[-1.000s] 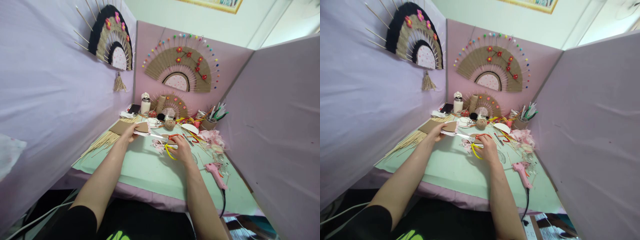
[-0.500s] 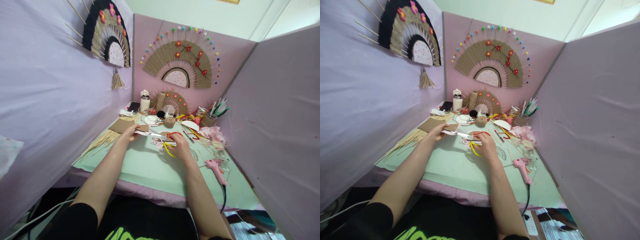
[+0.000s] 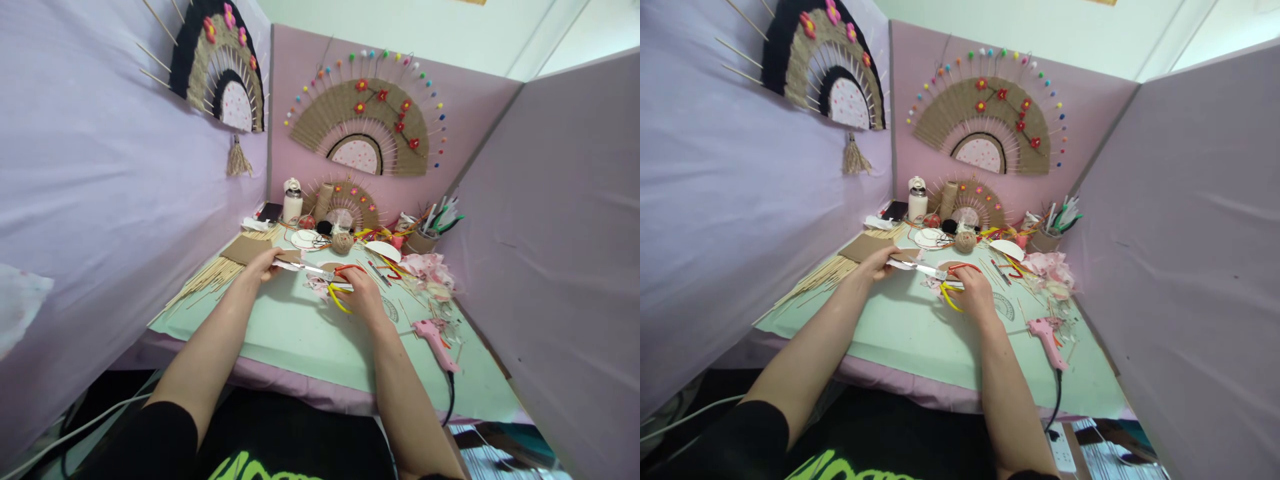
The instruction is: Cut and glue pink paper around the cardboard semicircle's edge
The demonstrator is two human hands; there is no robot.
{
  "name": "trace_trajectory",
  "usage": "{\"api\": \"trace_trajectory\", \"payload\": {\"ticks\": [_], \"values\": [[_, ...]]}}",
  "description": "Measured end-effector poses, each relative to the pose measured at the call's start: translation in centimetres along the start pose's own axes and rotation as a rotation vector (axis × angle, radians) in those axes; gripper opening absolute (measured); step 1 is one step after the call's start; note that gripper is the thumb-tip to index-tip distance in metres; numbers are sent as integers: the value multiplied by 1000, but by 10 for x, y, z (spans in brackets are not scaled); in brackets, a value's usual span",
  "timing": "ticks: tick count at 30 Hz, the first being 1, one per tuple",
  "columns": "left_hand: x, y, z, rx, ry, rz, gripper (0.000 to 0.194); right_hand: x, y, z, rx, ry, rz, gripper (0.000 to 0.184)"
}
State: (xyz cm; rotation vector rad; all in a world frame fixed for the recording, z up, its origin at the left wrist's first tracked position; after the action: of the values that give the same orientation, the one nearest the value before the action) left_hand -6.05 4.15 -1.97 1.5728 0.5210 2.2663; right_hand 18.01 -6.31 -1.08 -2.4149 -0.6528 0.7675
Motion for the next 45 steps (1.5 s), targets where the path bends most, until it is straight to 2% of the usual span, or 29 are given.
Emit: {"api": "trace_trajectory", "payload": {"ticks": [11, 19, 31, 38, 45], "values": [[-1, 1, -1, -8, -4, -51, 9, -2, 0, 0, 24, 110, 1, 31], [-2, 1, 0, -2, 1, -61, 9, -1, 0, 1, 29, 109, -14, 28], [0, 7, 2, 43, -11, -38, 10, -3, 3, -1, -17, 73, 19, 25], [0, 6, 2, 25, -42, -5, 8, -3, 3, -2, -17, 7, 32, 26], [-1, 6, 3, 10, -63, 20, 6, -8, 1, -2, -16, 29, 28, 34]]}}
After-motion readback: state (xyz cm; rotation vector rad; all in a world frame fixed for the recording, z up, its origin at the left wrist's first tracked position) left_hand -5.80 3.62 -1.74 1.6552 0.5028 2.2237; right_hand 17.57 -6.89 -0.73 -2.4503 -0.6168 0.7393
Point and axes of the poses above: each hand's wrist, its own y-axis away from the middle knuckle, its own z-axis out of the palm, x = y × z, the point moved 1 cm from there along -y, towards the middle knuckle, and after that the axes turned 7 degrees about -y, right-handed, at the moved point
